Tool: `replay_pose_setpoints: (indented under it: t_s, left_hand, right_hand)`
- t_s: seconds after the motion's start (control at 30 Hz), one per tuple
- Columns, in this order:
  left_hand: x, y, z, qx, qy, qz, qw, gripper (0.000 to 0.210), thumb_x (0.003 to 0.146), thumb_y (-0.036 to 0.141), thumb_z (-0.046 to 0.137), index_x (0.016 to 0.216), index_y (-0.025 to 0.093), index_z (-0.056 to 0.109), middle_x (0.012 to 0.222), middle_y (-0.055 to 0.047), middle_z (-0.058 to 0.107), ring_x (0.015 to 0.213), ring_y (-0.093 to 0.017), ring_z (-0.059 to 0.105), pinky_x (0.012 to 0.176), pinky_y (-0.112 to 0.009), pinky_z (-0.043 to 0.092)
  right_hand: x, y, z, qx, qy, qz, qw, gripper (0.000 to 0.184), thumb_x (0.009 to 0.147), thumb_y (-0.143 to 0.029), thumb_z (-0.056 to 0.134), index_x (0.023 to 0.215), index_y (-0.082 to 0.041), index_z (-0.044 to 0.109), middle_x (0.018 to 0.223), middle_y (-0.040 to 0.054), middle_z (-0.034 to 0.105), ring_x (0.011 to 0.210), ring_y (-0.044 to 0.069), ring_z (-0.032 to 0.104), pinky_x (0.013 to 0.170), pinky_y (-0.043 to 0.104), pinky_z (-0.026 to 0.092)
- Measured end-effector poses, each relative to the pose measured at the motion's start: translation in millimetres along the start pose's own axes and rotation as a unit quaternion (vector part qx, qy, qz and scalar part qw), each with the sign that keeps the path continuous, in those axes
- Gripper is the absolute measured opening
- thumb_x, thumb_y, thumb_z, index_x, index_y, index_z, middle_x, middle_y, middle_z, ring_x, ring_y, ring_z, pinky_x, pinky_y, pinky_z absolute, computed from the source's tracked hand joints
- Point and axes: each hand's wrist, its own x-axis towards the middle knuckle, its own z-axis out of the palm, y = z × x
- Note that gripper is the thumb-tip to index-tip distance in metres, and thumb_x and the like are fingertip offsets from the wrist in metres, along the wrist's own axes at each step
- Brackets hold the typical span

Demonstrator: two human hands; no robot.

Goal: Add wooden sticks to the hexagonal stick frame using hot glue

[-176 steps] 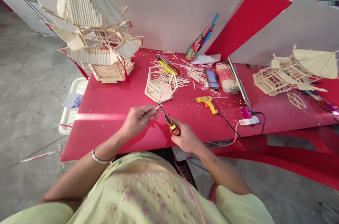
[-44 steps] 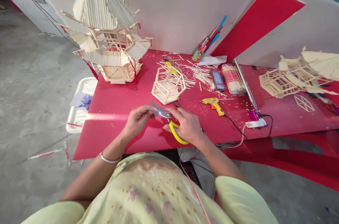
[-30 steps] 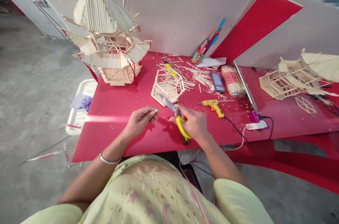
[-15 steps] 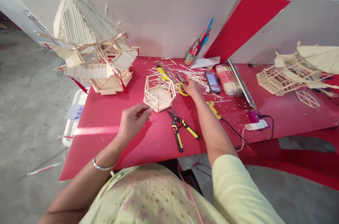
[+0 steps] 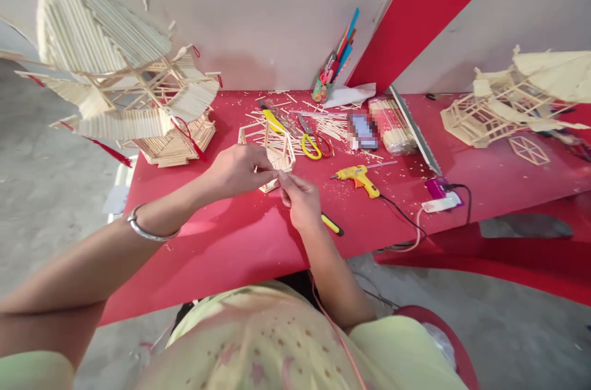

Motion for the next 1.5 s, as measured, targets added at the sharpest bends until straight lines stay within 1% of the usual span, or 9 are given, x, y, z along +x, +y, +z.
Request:
replay_pose_setpoints:
  t_s: [0.07,0.13,0.23,0.33,0.43,0.7,0.97,1.27,1.5]
  left_hand:
    - [4,-2,-0.5,0.022,-0.006,-0.005,1.0,0.025,0.087,0.031,0.064,0.07,0.018,0.077,0.075,-0.003,0.067,0.065,-0.012,0.054,0.058,-0.027,0.033]
    - [11,-8,-5.1,0.019,-0.026,-0.006,0.999,0.026,0.087,0.037,0.065,0.073,0.018,0.077,0.077,-0.003,0.069,0.066,-0.012,0.055,0.059,-0.026,0.034]
    - [28,-20,-16.9,-0.013,-0.077,0.0,0.997,0.035,0.089,0.045,0.064,0.07,0.017,0.073,0.074,-0.003,0.066,0.065,-0.012,0.053,0.06,-0.026,0.035]
    - [46,-28,-24.1,-0.034,-0.142,-0.022,0.989,0.037,0.089,0.046,0.061,0.069,0.016,0.071,0.061,0.0,0.056,0.058,-0.011,0.045,0.058,-0.026,0.031]
    - [58,-30,-22.6,-0.048,-0.194,-0.03,0.979,0.032,0.085,0.042,0.063,0.071,0.017,0.075,0.057,0.002,0.054,0.055,-0.01,0.042,0.057,-0.026,0.029]
    - [73,-34,-16.3,-0.039,-0.25,-0.016,0.967,0.025,0.08,0.04,0.066,0.074,0.019,0.079,0.062,0.0,0.064,0.059,-0.012,0.051,0.057,-0.025,0.031]
    - [74,-34,-15.3,-0.08,-0.265,-0.049,0.96,0.025,0.073,0.042,0.073,0.063,0.018,0.073,0.056,0.001,0.058,0.056,-0.012,0.046,0.056,-0.027,0.029]
    - [73,-37,-13.3,-0.084,-0.274,-0.028,0.958,0.022,0.073,0.037,0.07,0.062,0.019,0.072,0.055,0.001,0.055,0.055,-0.011,0.044,0.055,-0.026,0.028]
    - [71,-33,-12.4,-0.099,-0.277,-0.047,0.954,0.023,0.069,0.036,0.072,0.055,0.019,0.066,0.054,0.002,0.053,0.055,-0.012,0.042,0.054,-0.027,0.026]
  right_hand:
    - [9,1,10,0.054,0.024,0.017,0.998,0.034,0.076,-0.055,0.082,0.084,-0.022,0.082,0.063,-0.0031,0.063,0.05,0.006,0.04,0.043,0.022,0.023]
    - [16,0,13,0.089,0.045,0.026,0.995,0.032,0.072,-0.051,0.084,0.083,-0.021,0.08,0.069,-0.0016,0.067,0.052,0.006,0.043,0.043,0.021,0.025]
    - [21,0,11,0.104,0.077,0.042,0.991,0.033,0.067,-0.05,0.086,0.08,-0.02,0.078,0.072,-0.0001,0.071,0.054,0.007,0.049,0.043,0.019,0.029]
    - [23,2,10,0.096,0.1,0.052,0.989,0.034,0.065,-0.049,0.088,0.079,-0.02,0.076,0.071,-0.0006,0.071,0.054,0.007,0.05,0.042,0.018,0.029]
    - [26,5,11,0.093,0.11,0.049,0.988,0.034,0.066,-0.049,0.088,0.077,-0.019,0.076,0.069,-0.0016,0.07,0.052,0.005,0.048,0.041,0.018,0.027]
    - [30,9,11,0.096,0.12,0.056,0.987,0.035,0.066,-0.049,0.089,0.074,-0.019,0.073,0.067,-0.0024,0.069,0.05,0.005,0.048,0.041,0.019,0.026]
    - [31,12,11,0.106,0.123,0.05,0.985,0.037,0.066,-0.051,0.089,0.074,-0.019,0.073,0.064,-0.0039,0.066,0.048,0.004,0.047,0.04,0.018,0.026]
    - [30,11,13,0.098,0.133,0.054,0.985,0.036,0.066,-0.051,0.088,0.077,-0.02,0.074,0.063,-0.0046,0.065,0.047,0.004,0.046,0.041,0.02,0.025]
    - [30,12,13,0.102,0.135,0.058,0.984,0.037,0.065,-0.052,0.088,0.077,-0.02,0.074,0.06,-0.0053,0.063,0.047,0.004,0.045,0.04,0.019,0.025]
